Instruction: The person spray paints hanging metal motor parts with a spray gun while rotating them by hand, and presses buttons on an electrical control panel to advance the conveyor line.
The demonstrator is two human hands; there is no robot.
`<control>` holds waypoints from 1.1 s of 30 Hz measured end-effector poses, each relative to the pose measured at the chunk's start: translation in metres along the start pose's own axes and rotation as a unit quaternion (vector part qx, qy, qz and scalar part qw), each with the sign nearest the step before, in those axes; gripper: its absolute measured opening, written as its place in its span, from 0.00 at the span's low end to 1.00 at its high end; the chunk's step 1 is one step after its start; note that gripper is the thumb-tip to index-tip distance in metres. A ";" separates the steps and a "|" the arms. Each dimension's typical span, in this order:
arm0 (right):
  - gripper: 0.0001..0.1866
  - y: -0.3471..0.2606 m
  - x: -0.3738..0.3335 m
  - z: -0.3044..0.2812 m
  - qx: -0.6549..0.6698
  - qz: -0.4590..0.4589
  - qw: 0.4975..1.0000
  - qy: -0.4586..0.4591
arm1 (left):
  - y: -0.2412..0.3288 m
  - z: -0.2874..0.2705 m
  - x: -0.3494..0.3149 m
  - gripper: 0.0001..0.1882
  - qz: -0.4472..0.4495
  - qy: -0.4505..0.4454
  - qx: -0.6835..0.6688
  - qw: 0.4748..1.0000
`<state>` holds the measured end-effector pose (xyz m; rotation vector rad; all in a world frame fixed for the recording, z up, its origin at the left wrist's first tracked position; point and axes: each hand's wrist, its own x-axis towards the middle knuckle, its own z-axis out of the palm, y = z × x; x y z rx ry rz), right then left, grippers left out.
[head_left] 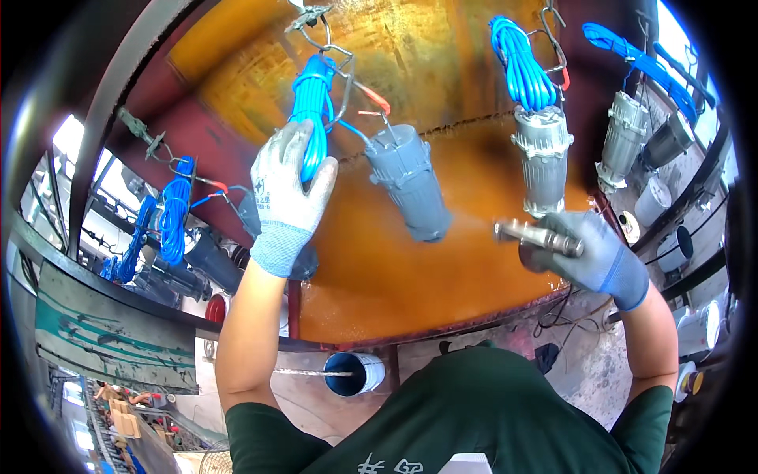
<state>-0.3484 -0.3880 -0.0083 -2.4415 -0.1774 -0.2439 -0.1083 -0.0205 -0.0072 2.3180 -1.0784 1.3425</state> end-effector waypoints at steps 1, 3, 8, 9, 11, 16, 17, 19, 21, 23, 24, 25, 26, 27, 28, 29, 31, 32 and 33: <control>0.10 -0.002 0.008 0.001 0.022 -0.025 0.998 0.048 | 0.001 -0.002 0.001 0.32 0.005 0.008 -0.039 0.999; 0.09 -0.008 0.019 0.003 0.044 -0.063 0.992 0.100 | 0.006 -0.003 0.000 0.31 0.012 0.013 -0.047 0.999; 0.13 -0.026 0.020 0.006 -0.142 -0.079 0.982 -0.101 | 0.022 -0.007 0.001 0.30 0.055 0.022 -0.102 0.993; 0.13 -0.026 0.019 0.007 -0.180 -0.057 0.972 -0.137 | 0.026 -0.009 0.002 0.31 0.053 0.019 -0.141 0.988; 0.11 -0.020 0.020 0.004 -0.082 -0.059 0.989 -0.108 | 0.033 -0.017 0.005 0.33 0.026 0.013 -0.246 0.969; 0.07 -0.033 0.035 0.000 0.105 0.010 0.994 0.004 | -0.033 -0.005 0.021 0.31 0.033 0.155 -0.168 0.973; 0.08 -0.047 0.040 -0.004 0.070 0.008 0.997 0.000 | -0.059 0.000 0.022 0.30 0.015 0.151 -0.121 0.981; 0.09 -0.048 0.041 0.004 0.079 -0.064 0.995 0.021 | -0.106 0.016 0.022 0.30 -0.031 0.130 -0.054 0.990; 0.09 -0.065 0.039 -0.001 0.108 -0.092 0.989 -0.048 | -0.143 0.026 0.014 0.28 -0.066 0.082 0.013 0.994; 0.08 -0.084 0.039 -0.013 0.046 -0.093 0.983 -0.149 | -0.182 0.031 -0.003 0.23 -0.060 0.005 0.073 0.996; 0.08 -0.086 0.040 -0.016 0.030 -0.079 0.983 -0.162 | -0.177 0.033 -0.004 0.22 -0.086 -0.003 0.000 0.996; 0.07 -0.086 0.037 -0.018 0.044 -0.044 0.990 -0.129 | -0.164 0.034 0.000 0.21 -0.120 -0.011 -0.071 0.990; 0.08 -0.083 0.041 -0.017 0.046 -0.037 0.994 -0.093 | -0.153 0.035 0.002 0.21 -0.153 -0.021 -0.141 0.978; 0.09 -0.081 0.045 -0.017 0.051 -0.039 0.996 -0.061 | -0.150 0.033 -0.002 0.21 -0.167 -0.006 -0.182 0.969; 0.10 -0.077 0.049 -0.016 0.053 -0.035 0.998 -0.026 | -0.141 0.034 -0.001 0.20 -0.178 0.009 -0.228 0.957; 0.11 -0.071 0.057 -0.020 0.039 -0.049 0.998 -0.013 | -0.130 0.034 -0.003 0.20 -0.188 0.007 -0.211 0.959; 0.11 -0.073 0.064 -0.017 0.049 -0.050 0.998 0.002 | -0.129 0.036 -0.010 0.20 -0.178 0.016 -0.202 0.963; 0.11 -0.073 0.066 -0.016 0.054 -0.048 0.997 0.010 | -0.129 0.038 -0.013 0.20 -0.179 0.021 -0.220 0.959; 0.11 -0.072 0.069 -0.014 0.025 -0.106 0.994 -0.030 | -0.124 0.036 -0.015 0.20 -0.192 0.026 -0.236 0.952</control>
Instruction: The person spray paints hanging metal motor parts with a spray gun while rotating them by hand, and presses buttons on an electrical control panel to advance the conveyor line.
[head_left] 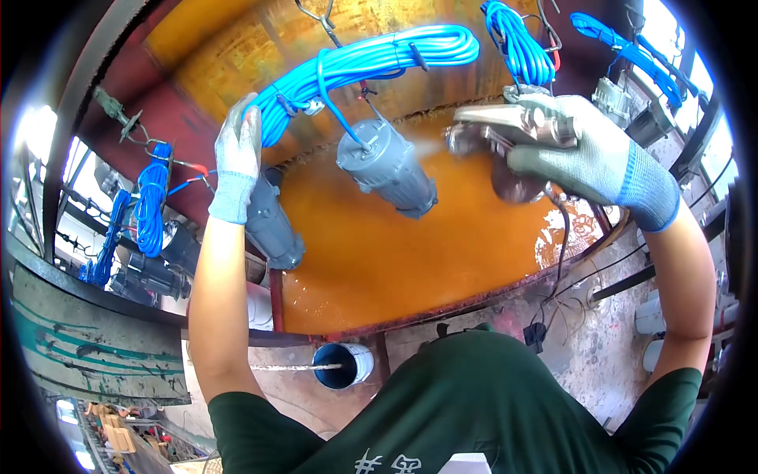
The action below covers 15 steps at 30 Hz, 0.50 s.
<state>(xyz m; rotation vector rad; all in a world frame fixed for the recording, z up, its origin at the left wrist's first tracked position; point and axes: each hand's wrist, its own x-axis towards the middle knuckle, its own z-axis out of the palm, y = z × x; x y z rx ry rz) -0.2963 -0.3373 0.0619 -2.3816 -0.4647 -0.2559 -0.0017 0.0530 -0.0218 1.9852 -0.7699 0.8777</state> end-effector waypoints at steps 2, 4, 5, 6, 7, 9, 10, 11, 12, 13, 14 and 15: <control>0.10 -0.013 0.001 -0.004 -0.080 -0.024 0.995 -0.058 | 0.004 0.001 -0.005 0.20 0.004 -0.001 0.019 1.000; 0.09 -0.019 0.002 -0.004 -0.128 -0.040 0.990 -0.053 | 0.013 0.004 -0.010 0.19 0.036 0.005 0.041 0.998; 0.10 -0.021 0.004 -0.005 -0.148 -0.042 0.987 -0.048 | 0.015 0.005 -0.013 0.19 0.049 0.009 0.035 0.998; 0.10 -0.022 0.005 -0.006 -0.140 -0.028 0.989 -0.023 | 0.015 0.009 -0.013 0.19 0.045 0.010 0.011 0.999; 0.10 -0.023 0.006 -0.004 -0.137 -0.019 0.990 -0.013 | 0.017 0.012 -0.014 0.19 0.041 0.011 -0.012 0.999; 0.12 -0.028 0.008 -0.001 -0.161 -0.027 0.985 -0.061 | 0.026 0.015 -0.021 0.20 0.054 0.015 -0.022 0.998; 0.13 -0.029 0.001 0.003 -0.228 -0.059 0.970 -0.055 | 0.030 0.016 -0.023 0.20 0.055 0.010 -0.041 0.998; 0.14 -0.035 0.001 0.002 -0.261 -0.030 0.959 -0.109 | 0.033 0.016 -0.025 0.20 0.055 0.005 -0.060 0.997; 0.14 -0.029 -0.004 0.010 -0.268 -0.072 0.960 -0.042 | 0.040 0.016 -0.026 0.19 0.059 0.006 -0.049 0.997; 0.15 -0.026 -0.006 0.018 -0.273 -0.113 0.955 0.026 | 0.036 0.020 -0.027 0.19 0.068 0.010 -0.078 0.995; 0.15 -0.022 -0.001 0.015 -0.271 -0.083 0.959 0.002 | 0.039 0.020 -0.027 0.19 0.052 0.005 -0.078 0.996; 0.15 -0.024 0.006 0.012 -0.270 -0.052 0.961 -0.020 | 0.044 0.022 -0.027 0.19 0.037 0.001 -0.079 0.996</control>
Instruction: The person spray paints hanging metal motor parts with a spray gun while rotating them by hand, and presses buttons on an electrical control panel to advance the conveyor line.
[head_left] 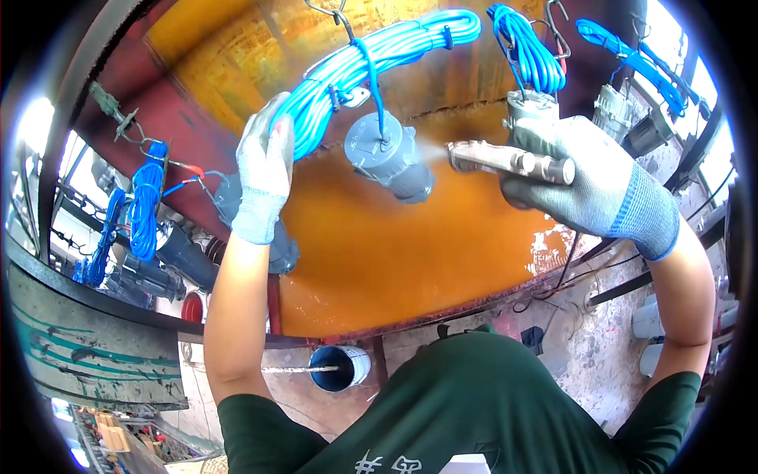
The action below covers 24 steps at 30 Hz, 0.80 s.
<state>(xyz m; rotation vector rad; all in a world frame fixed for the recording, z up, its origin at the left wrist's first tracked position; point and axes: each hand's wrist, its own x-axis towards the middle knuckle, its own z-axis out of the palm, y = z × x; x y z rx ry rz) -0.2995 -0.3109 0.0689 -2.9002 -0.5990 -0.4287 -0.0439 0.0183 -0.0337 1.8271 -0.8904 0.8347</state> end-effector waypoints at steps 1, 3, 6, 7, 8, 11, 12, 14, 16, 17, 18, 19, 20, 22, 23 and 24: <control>0.15 0.002 0.002 -0.001 0.011 0.019 1.000 -0.010 | 0.006 0.004 0.000 0.19 -0.009 0.003 -0.014 1.000; 0.15 -0.001 -0.001 0.003 0.015 -0.007 1.000 0.012 | 0.013 0.007 0.000 0.18 -0.002 0.000 -0.017 1.000; 0.15 -0.008 -0.004 -0.004 -0.050 -0.017 0.990 -0.127 | 0.017 0.008 -0.001 0.19 -0.037 -0.006 -0.063 0.997; 0.15 -0.008 -0.004 -0.005 -0.036 -0.017 0.991 -0.125 | 0.022 0.007 0.000 0.19 -0.026 -0.017 -0.032 0.999; 0.14 -0.006 -0.004 -0.005 -0.022 -0.016 0.992 -0.124 | 0.028 0.006 0.001 0.19 -0.014 -0.027 -0.002 1.000; 0.13 -0.007 -0.002 0.003 0.035 -0.036 0.999 -0.002 | 0.032 0.010 0.002 0.18 -0.010 -0.005 -0.027 1.000; 0.13 -0.010 0.002 0.003 0.047 -0.039 0.998 0.010 | 0.035 0.011 0.003 0.18 -0.006 -0.006 -0.023 1.000; 0.11 -0.011 0.001 0.005 0.069 -0.058 0.995 -0.029 | 0.036 0.011 0.002 0.18 -0.010 -0.003 -0.013 1.000; 0.11 -0.011 -0.004 0.003 -0.005 -0.024 0.989 -0.143 | 0.027 0.006 0.000 0.20 -0.002 0.000 -0.027 1.000; 0.12 -0.005 -0.007 0.006 -0.032 -0.031 0.986 -0.159 | 0.025 0.002 0.000 0.20 -0.013 -0.001 -0.017 1.000; 0.13 0.001 -0.009 0.004 -0.046 -0.036 0.986 -0.158 | 0.025 -0.001 0.000 0.20 -0.024 -0.003 -0.010 1.000; 0.13 0.012 -0.010 0.010 -0.044 -0.039 0.995 -0.084 | 0.021 -0.001 -0.001 0.20 -0.034 0.004 -0.057 0.998; 0.14 0.024 -0.011 0.016 -0.042 -0.041 0.998 -0.010 | 0.019 -0.003 -0.001 0.19 -0.041 0.004 -0.079 0.996; 0.12 0.035 -0.002 0.009 0.017 -0.017 0.998 0.053 | 0.011 -0.009 0.001 0.20 -0.053 0.009 -0.045 0.998; 0.11 0.032 -0.004 0.008 0.135 0.052 0.988 0.043 | 0.012 -0.012 -0.001 0.20 -0.062 0.006 -0.023 0.998; 0.10 0.031 -0.004 0.008 0.250 0.117 0.960 0.032 | 0.007 -0.014 -0.001 0.19 -0.057 0.006 -0.021 0.998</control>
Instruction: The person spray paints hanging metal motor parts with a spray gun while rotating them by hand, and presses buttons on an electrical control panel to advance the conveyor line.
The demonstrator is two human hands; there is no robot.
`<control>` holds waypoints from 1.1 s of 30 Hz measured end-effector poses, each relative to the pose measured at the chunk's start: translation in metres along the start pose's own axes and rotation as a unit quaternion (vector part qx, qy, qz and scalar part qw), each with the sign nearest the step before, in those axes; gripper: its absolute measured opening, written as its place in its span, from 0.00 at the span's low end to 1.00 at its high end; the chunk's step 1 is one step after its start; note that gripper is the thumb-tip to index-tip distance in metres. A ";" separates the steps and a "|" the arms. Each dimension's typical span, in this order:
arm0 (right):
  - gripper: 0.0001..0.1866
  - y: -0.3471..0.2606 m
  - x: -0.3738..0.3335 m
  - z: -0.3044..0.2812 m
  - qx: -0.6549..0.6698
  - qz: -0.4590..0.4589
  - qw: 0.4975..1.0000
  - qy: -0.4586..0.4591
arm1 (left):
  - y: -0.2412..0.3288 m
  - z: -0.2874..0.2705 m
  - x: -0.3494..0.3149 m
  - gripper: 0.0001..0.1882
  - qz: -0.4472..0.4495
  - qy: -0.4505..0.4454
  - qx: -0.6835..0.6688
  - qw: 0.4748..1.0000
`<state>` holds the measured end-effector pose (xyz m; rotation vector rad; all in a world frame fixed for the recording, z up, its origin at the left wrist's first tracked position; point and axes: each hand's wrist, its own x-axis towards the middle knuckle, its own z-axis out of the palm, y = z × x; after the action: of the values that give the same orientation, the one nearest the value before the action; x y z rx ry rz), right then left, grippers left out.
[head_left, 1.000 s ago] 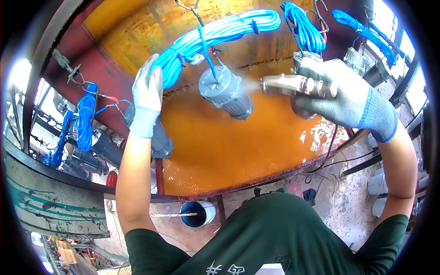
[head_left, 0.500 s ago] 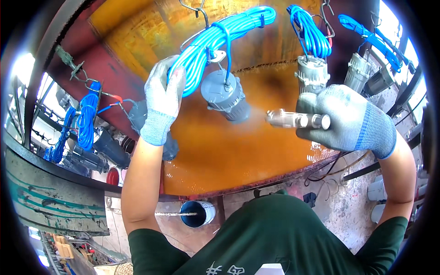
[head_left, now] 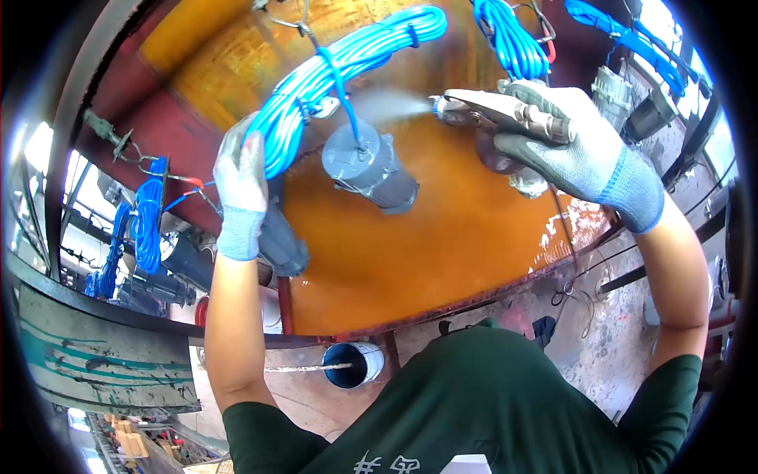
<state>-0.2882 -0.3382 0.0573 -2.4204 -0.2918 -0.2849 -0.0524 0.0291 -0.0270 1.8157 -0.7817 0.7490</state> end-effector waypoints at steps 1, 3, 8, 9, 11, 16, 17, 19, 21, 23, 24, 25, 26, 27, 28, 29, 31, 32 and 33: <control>0.09 0.016 -0.002 0.005 0.029 -0.056 0.998 -0.019 | -0.006 -0.001 -0.001 0.20 -0.010 0.003 -0.046 0.999; 0.09 0.040 -0.015 0.022 -0.050 -0.060 0.995 -0.068 | -0.007 -0.005 -0.002 0.21 0.007 -0.017 0.022 1.000; 0.11 0.108 -0.073 0.073 0.036 0.112 0.984 -0.136 | -0.019 -0.005 -0.003 0.21 -0.052 -0.007 -0.059 0.997; 0.12 0.120 -0.086 0.080 0.086 0.129 0.985 -0.078 | -0.003 0.005 0.000 0.21 -0.040 -0.013 -0.022 0.999; 0.13 0.144 -0.095 0.098 0.199 0.170 0.964 0.042 | 0.011 0.013 -0.001 0.19 -0.014 -0.010 0.037 0.999; 0.15 0.165 -0.115 0.143 0.387 0.200 0.868 0.239 | 0.027 0.034 -0.006 0.19 -0.033 0.008 0.033 0.999; 0.14 0.158 -0.120 0.146 0.418 0.185 0.869 0.189 | 0.031 0.034 -0.008 0.19 -0.026 0.003 0.034 0.999; 0.12 0.159 -0.129 0.153 0.327 0.027 0.939 0.098 | 0.035 0.030 -0.010 0.19 -0.017 0.006 0.067 0.998; 0.12 0.154 -0.136 0.150 0.256 -0.011 0.967 -0.005 | 0.036 0.034 -0.011 0.18 -0.014 0.012 0.070 0.997; 0.13 0.162 -0.148 0.159 0.189 0.007 0.982 -0.029 | 0.044 0.037 -0.011 0.18 -0.013 0.007 0.104 0.995; 0.13 0.168 -0.153 0.167 0.196 0.003 0.980 -0.023 | 0.039 0.028 -0.012 0.19 -0.026 0.022 0.110 0.993; 0.13 0.174 -0.158 0.174 0.192 0.024 0.981 0.017 | 0.030 0.021 -0.011 0.20 -0.022 0.029 0.124 0.992; 0.14 0.178 -0.160 0.177 0.188 0.045 0.980 0.054 | 0.024 0.013 -0.010 0.21 -0.019 0.038 0.139 0.989; 0.14 0.181 -0.161 0.174 0.205 0.087 0.973 0.055 | 0.023 0.008 -0.008 0.23 -0.024 0.023 0.166 0.986; 0.14 0.187 -0.162 0.172 0.210 0.090 0.972 0.058 | 0.022 0.005 -0.010 0.27 -0.018 0.014 0.169 0.985; 0.14 0.194 -0.163 0.170 0.256 0.143 0.953 0.073 | 0.018 -0.001 -0.010 0.28 -0.010 0.004 0.195 0.981; 0.13 0.202 -0.162 0.164 0.314 0.211 0.919 0.108 | 0.003 -0.014 -0.005 0.31 -0.022 0.011 0.207 0.978; 0.13 0.204 -0.161 0.164 0.320 0.207 0.919 0.105 | -0.010 -0.028 -0.001 0.33 -0.059 0.034 0.178 0.982; 0.13 0.208 -0.161 0.165 0.339 0.213 0.903 0.156 | -0.015 -0.029 0.001 0.33 -0.077 0.054 0.159 0.983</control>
<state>-0.3613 -0.4083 -0.2359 -1.6546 0.2536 -0.3034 -0.0439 0.0610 -0.0245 2.0735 -0.4618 0.9007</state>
